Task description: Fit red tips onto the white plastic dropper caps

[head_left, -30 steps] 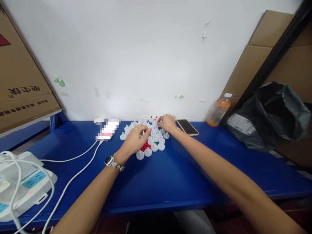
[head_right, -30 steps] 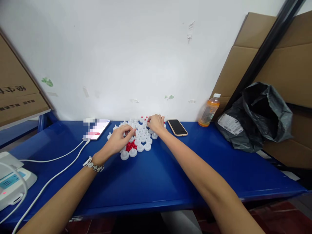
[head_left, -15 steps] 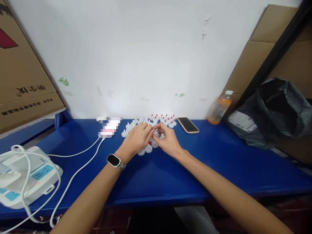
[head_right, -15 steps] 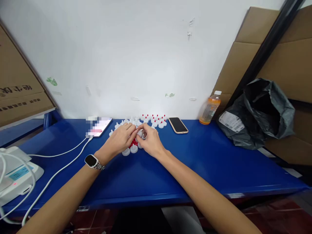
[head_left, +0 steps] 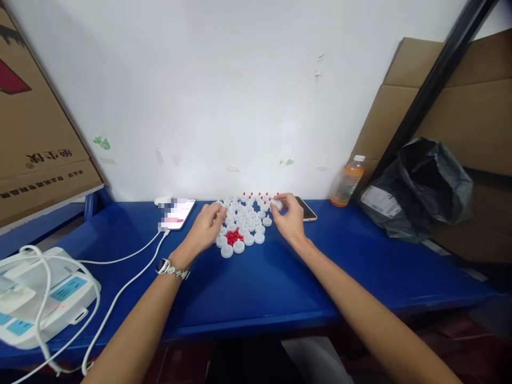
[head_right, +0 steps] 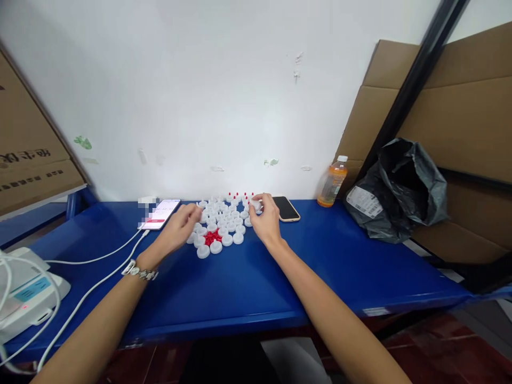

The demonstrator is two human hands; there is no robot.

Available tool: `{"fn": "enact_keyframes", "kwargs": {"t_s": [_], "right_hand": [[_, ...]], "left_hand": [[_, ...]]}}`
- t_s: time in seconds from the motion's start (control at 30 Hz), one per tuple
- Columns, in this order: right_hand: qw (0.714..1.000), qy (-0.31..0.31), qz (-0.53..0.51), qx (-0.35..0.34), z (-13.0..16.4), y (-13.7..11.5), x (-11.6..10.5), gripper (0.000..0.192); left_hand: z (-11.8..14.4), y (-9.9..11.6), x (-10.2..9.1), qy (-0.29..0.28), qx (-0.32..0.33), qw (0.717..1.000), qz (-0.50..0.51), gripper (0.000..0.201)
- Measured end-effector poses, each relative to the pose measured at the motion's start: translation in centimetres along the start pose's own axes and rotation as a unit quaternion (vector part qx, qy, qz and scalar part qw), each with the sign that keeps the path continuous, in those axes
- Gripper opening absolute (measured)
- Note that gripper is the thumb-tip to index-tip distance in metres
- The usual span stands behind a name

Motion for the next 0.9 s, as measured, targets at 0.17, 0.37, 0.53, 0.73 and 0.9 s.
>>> {"fn": "enact_keyframes", "kwargs": {"t_s": [0.17,0.37,0.53,0.73,0.9], "right_hand": [[0.998,-0.056,0.000,0.038,-0.2,0.7,2.2,0.015],[0.979,-0.188,0.039,0.063,-4.0,3.3,8.0,0.019],[0.938,-0.285,0.191,0.052,-6.5,5.4,13.4,0.025],[0.908,-0.329,0.255,0.048,-6.4,7.0,15.2,0.018],[0.928,-0.254,0.267,0.051,-7.2,7.5,13.1,0.032]], "left_hand": [[1.0,1.0,2.5,-0.122,0.077,0.989,-0.043,0.026],[1.1,0.4,2.3,-0.113,0.053,0.992,-0.022,0.020],[1.2,0.4,3.0,-0.122,0.054,0.991,-0.011,0.020],[1.3,1.1,3.2,-0.119,0.070,0.990,-0.016,0.021],[1.1,1.0,2.9,-0.108,0.056,0.992,-0.012,0.024]]}}
Point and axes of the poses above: each hand's wrist, its own z-axis away from the middle knuckle, its own x-axis out of the palm, y = z × x, the point moved 7 cm from there along -z, towards the middle knuckle, and after that the axes turned 11 degrees about -z, right-handed, at the moved point
